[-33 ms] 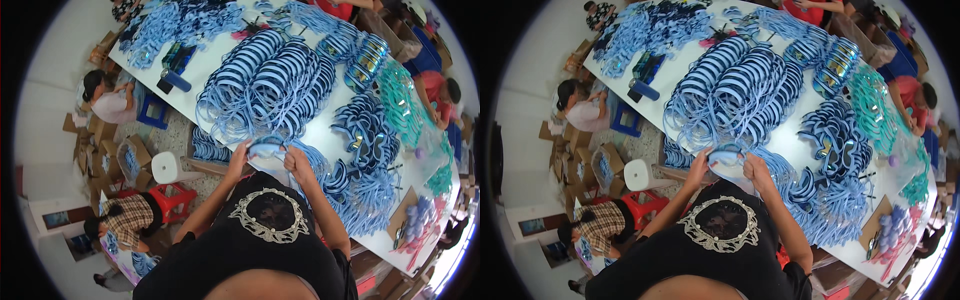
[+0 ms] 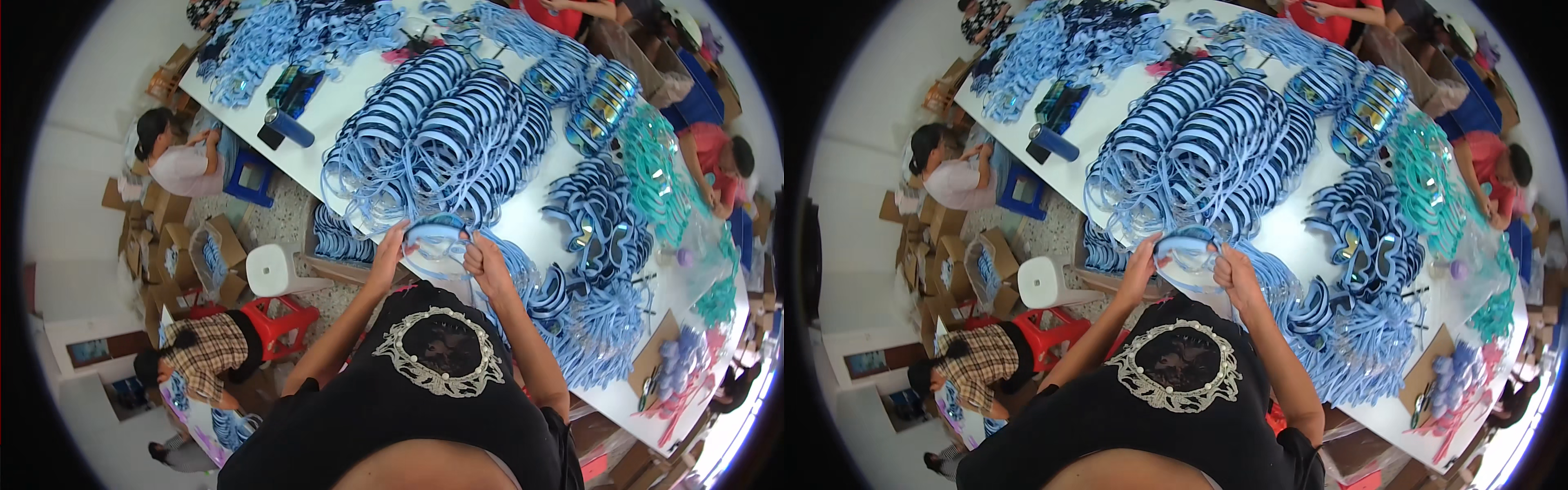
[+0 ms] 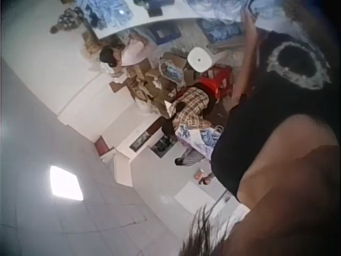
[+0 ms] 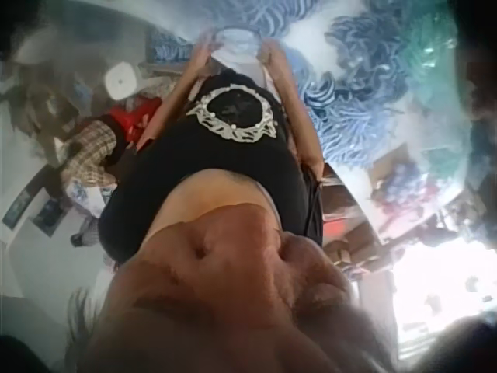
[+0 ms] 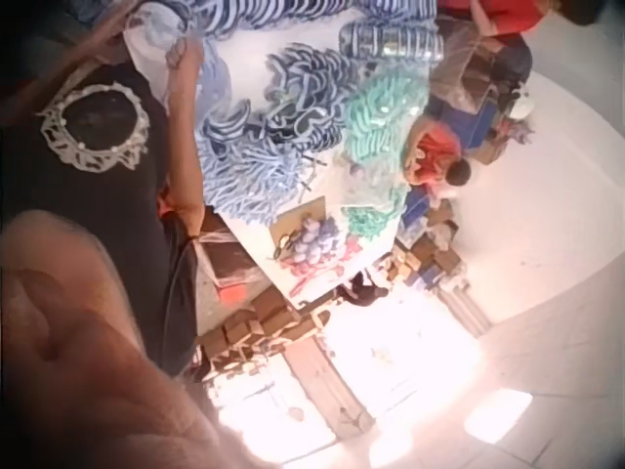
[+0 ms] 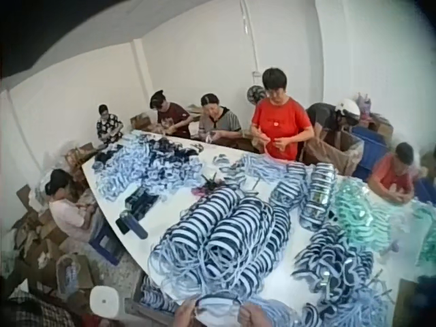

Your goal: Assembling and organizing blue fabric headbands at a factory table.

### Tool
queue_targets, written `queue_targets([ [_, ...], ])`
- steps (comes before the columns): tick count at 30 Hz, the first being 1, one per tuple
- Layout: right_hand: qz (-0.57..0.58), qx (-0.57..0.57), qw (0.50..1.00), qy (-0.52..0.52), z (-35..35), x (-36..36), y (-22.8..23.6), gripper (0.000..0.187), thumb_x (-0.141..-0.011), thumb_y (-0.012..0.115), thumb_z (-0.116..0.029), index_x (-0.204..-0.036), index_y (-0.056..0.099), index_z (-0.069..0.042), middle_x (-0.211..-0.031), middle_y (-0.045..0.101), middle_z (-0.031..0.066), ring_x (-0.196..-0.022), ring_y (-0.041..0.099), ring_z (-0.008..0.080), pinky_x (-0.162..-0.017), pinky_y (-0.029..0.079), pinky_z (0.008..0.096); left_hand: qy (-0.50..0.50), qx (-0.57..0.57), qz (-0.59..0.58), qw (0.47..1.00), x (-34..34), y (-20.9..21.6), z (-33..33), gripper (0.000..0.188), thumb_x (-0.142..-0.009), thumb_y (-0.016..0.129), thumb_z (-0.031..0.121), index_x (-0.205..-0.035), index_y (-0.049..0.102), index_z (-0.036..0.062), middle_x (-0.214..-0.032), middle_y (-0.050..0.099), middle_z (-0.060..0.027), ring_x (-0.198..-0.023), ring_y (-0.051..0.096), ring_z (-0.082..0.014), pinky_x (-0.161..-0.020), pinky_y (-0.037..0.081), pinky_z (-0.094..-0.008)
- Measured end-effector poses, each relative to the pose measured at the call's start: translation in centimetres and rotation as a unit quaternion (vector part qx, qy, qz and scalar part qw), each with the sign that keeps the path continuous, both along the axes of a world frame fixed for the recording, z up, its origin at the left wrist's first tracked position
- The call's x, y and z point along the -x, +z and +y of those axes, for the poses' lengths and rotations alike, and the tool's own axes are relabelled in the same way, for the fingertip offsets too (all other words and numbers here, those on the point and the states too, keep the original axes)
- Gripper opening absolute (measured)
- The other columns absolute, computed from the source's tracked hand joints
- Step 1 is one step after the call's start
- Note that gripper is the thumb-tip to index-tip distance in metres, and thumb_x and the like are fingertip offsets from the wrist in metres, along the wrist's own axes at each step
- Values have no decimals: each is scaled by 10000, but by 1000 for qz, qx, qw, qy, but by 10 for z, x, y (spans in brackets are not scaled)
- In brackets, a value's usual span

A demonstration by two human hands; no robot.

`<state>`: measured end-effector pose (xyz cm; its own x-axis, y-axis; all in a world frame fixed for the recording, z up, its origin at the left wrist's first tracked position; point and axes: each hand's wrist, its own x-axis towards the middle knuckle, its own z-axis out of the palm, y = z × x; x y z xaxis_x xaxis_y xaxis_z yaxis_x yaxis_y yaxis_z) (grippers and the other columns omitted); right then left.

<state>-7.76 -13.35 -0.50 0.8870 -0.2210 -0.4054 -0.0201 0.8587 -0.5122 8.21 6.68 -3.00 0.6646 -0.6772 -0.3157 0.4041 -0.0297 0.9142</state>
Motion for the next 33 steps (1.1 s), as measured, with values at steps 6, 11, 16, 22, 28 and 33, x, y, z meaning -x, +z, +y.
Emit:
queue_targets([
  [6, 5, -97, 987, -128, -34, -108, -27, 285, -1077, 476, -292, -1199, 583, -57, -608, 202, -87, -491, 204, 50, -448, 197, 220, 64, -70, -389, 916, -96, 24, -70, 471, -990, 587, 258, -1392, 511, 23, -1333, 588, -132, -1231, 535, -253, -1051, 408, -358],
  [11, -35, -163, 972, -164, -63, -165, -73, 305, -1078, 470, -293, -1246, 542, -49, -605, 247, -69, -486, 222, 64, -447, 228, 232, 102, -62, -366, 923, -115, -12, -115, 251, -959, 555, 250, -973, 701, 47, -937, 689, -116, -881, 642, -256, -788, 493, -376],
  [16, -158, -230, 952, -123, -78, -161, -68, 297, -1092, 424, -303, -1197, 563, -62, -598, 235, -56, -484, 201, 64, -444, 244, 227, 111, -26, 81, 990, -90, -29, -169, 564, -949, 582, 562, -941, 636, 0, -749, 654, -89, -583, 604, -125, -512, 487, -267],
  [22, -40, -145, 980, -134, -75, -171, -80, 314, -1099, 407, -298, -1194, 593, -63, -615, 226, -63, -511, 200, 70, -467, 248, 221, 142, -115, -98, 978, -134, -30, -208, 719, -910, 553, 660, -593, 591, 15, -548, 591, -88, -482, 583, -190, -496, 454, -325],
  [28, 158, 310, 937, 26, -74, -140, -31, 443, -1063, 499, -278, -1382, 500, 29, -908, 692, 57, -807, 653, 124, -737, 512, 254, 69, -142, -94, 983, -151, -43, -207, 792, -907, 494, 680, -563, 620, -23, -520, 604, -164, -527, 650, -281, -592, 517, -405],
  [33, 184, 651, 735, 55, -81, -38, -3, 355, -971, 606, -112, -1322, 625, -70, -1064, 741, 123, -966, 702, 198, -858, 541, 334, -50, -193, -362, 910, -165, -81, -237, 446, -919, 623, 447, -826, 700, 17, -659, 675, -176, -601, 664, -326, -607, 512, -477],
])
